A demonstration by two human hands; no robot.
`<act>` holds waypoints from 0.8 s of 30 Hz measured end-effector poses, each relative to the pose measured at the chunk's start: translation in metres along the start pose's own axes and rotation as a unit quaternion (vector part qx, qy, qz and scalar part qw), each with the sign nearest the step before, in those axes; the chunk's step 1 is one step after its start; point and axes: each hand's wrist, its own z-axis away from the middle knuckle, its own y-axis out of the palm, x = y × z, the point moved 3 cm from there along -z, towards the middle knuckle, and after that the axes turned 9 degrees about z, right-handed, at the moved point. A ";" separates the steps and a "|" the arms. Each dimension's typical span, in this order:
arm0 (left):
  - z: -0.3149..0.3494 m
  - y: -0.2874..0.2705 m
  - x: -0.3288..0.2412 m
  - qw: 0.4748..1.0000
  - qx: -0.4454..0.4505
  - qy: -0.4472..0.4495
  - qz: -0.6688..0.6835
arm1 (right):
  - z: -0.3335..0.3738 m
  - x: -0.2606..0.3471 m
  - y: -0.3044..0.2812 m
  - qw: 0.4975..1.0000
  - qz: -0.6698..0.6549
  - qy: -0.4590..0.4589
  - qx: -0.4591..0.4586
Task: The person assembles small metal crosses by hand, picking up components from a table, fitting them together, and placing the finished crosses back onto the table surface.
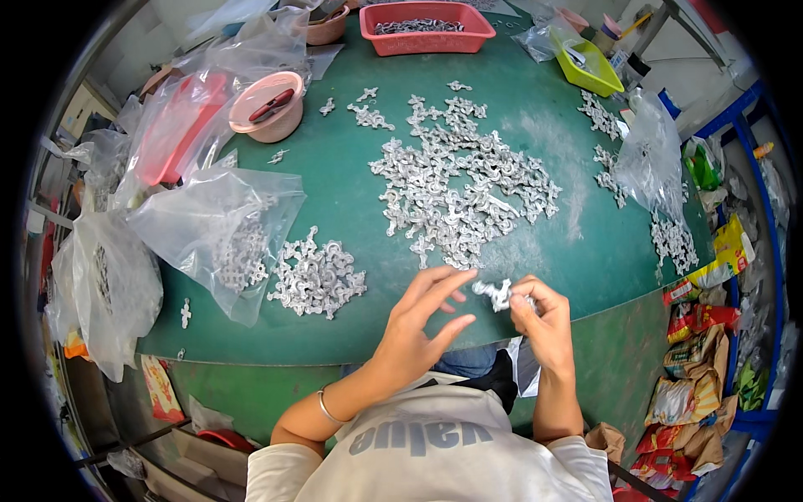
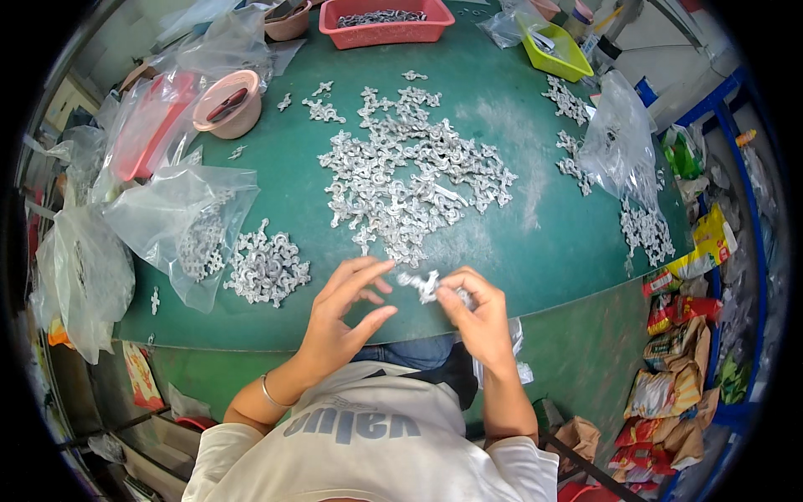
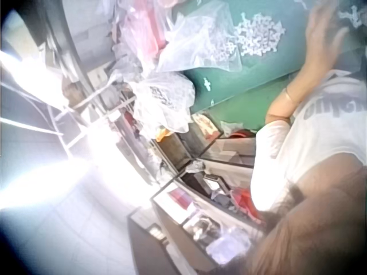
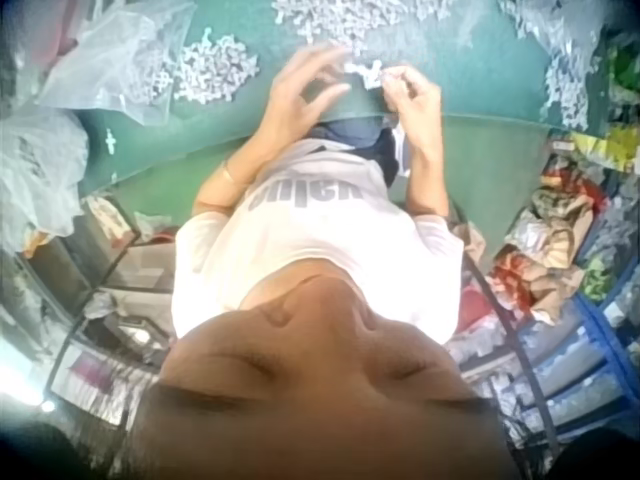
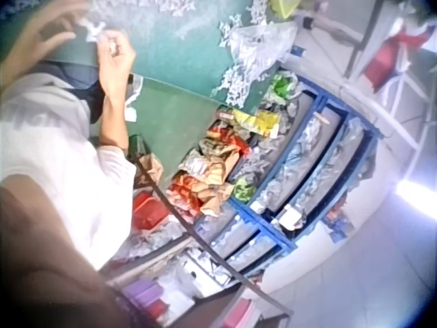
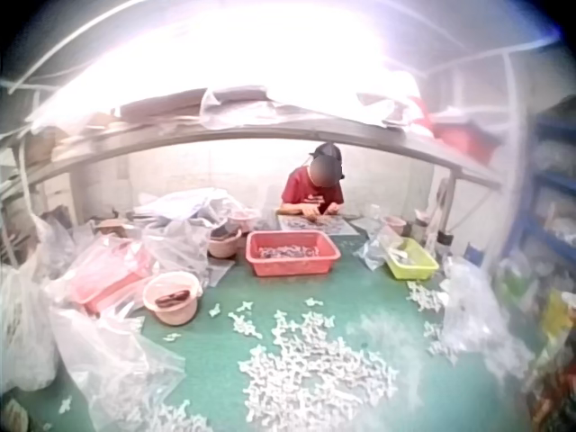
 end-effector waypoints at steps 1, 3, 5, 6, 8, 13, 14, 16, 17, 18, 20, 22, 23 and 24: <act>0.000 0.001 0.000 1.000 0.015 0.015 -0.002 | 0.004 0.006 0.003 0.999 -0.036 0.015 0.034; 0.001 0.001 0.000 0.998 0.027 0.050 0.002 | 0.011 0.014 0.006 0.993 -0.089 0.038 0.064; 0.004 0.000 0.000 0.996 0.020 0.089 0.011 | 0.015 0.018 0.007 0.993 -0.095 0.014 0.066; 0.005 0.000 -0.001 0.996 0.016 0.088 0.019 | 0.016 0.022 0.007 0.997 -0.057 -0.028 0.044; 0.007 0.000 -0.005 0.996 0.007 0.084 0.034 | 0.018 0.027 0.009 0.994 0.019 -0.110 0.000; 0.011 -0.002 -0.017 0.992 -0.008 0.123 0.027 | 0.022 0.033 0.011 0.988 0.026 -0.148 -0.019; 0.011 -0.002 -0.018 0.991 -0.010 0.128 0.030 | 0.022 0.034 0.011 0.987 0.028 -0.155 -0.021; 0.012 -0.002 -0.020 0.991 -0.012 0.133 0.031 | 0.022 0.036 0.012 0.981 0.035 -0.190 -0.029; 0.013 -0.002 -0.021 0.990 -0.014 0.135 0.031 | 0.022 0.037 0.012 0.977 0.039 -0.207 -0.033; 0.013 -0.003 -0.021 0.991 -0.010 0.132 0.035 | 0.023 0.037 0.013 0.976 0.039 -0.213 -0.036; 0.015 -0.003 -0.022 0.991 -0.001 0.127 0.041 | 0.023 0.037 0.013 0.973 0.039 -0.223 -0.043; 0.016 -0.003 -0.022 0.992 0.010 0.119 0.044 | 0.023 0.037 0.012 0.968 0.047 -0.244 -0.048; 0.016 -0.002 -0.022 0.992 0.016 0.115 0.045 | 0.023 0.037 0.012 0.964 0.051 -0.254 -0.050; 0.017 -0.002 -0.022 0.993 0.021 0.101 0.059 | 0.023 0.038 0.012 0.964 0.046 -0.256 -0.050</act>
